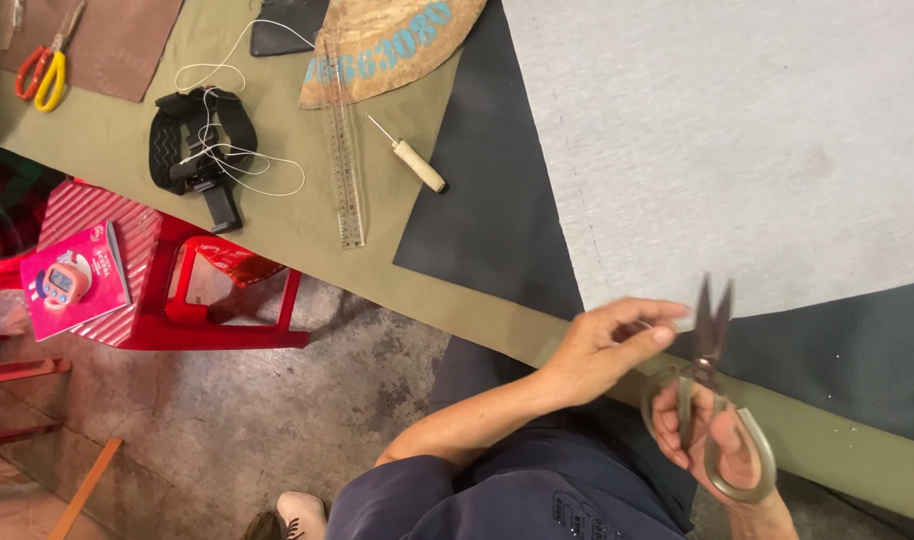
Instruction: Marking a line on material with a ruler and pen, then cutting along the line with scissors
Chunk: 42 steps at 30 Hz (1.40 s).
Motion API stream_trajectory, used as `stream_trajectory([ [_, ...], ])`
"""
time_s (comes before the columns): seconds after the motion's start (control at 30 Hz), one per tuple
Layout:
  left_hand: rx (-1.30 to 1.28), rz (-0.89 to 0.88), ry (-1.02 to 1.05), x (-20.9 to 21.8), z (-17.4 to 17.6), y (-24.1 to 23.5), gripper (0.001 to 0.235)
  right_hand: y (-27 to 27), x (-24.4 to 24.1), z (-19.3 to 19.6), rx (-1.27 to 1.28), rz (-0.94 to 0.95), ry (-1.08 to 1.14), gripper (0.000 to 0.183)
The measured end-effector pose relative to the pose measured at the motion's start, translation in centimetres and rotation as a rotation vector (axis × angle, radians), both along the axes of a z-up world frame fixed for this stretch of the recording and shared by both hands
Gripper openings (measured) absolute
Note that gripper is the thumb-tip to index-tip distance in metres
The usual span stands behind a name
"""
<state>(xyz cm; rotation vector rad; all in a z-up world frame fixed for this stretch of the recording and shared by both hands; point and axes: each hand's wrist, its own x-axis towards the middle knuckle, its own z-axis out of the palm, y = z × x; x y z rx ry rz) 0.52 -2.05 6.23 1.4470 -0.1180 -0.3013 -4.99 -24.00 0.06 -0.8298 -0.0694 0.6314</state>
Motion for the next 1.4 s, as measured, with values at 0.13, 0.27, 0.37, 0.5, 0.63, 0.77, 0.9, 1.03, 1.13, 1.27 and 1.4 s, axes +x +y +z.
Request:
stream_trajectory([
  [0.13,0.269,0.192,-0.046,-0.2,-0.4,2.6,0.043,-0.6,0.5,2.2,-0.088,-0.069,-0.133,0.079],
  [0.27,0.180,0.305,0.235,-0.2,0.5,3.9,0.069,-1.5,0.0,2.0,-0.100,-0.135,-0.108,0.076],
  [0.37,0.103,0.306,0.350,0.4,1.0,3.7,0.077,-1.7,-0.6,1.4,-0.096,-0.132,-0.051,0.071],
  [0.5,0.116,0.288,0.437,1.5,1.9,3.3,0.082,-3.1,-1.3,0.2,-0.104,-0.098,0.006,0.039],
  [0.63,0.007,0.220,0.399,1.8,1.1,2.6,0.074,-4.3,-2.0,1.2,-0.242,-0.036,0.011,0.055],
  [0.77,0.281,0.087,0.350,1.6,-0.5,1.3,0.034,-4.3,-2.5,2.4,-0.580,-0.148,0.054,0.047],
  [0.9,0.255,0.107,0.423,1.1,1.5,0.6,0.025,-4.8,-3.0,1.6,-0.446,-0.189,-0.001,0.057],
  [1.03,0.231,0.103,0.427,-0.2,1.5,0.6,0.026,-6.2,-3.3,0.7,-0.503,-0.225,0.050,0.090],
  [1.13,0.206,0.083,0.435,-1.3,1.3,0.6,0.028,-7.8,-3.8,-1.4,-0.433,-0.187,0.063,0.084],
  [1.27,0.108,0.180,0.347,-2.8,-0.5,0.9,0.029,-9.7,-5.9,-4.1,-0.398,-0.081,0.135,0.076],
  [1.4,0.087,0.232,0.316,-3.2,-0.2,1.5,0.030,-9.8,-7.6,-4.7,-0.560,0.032,0.177,0.095],
])
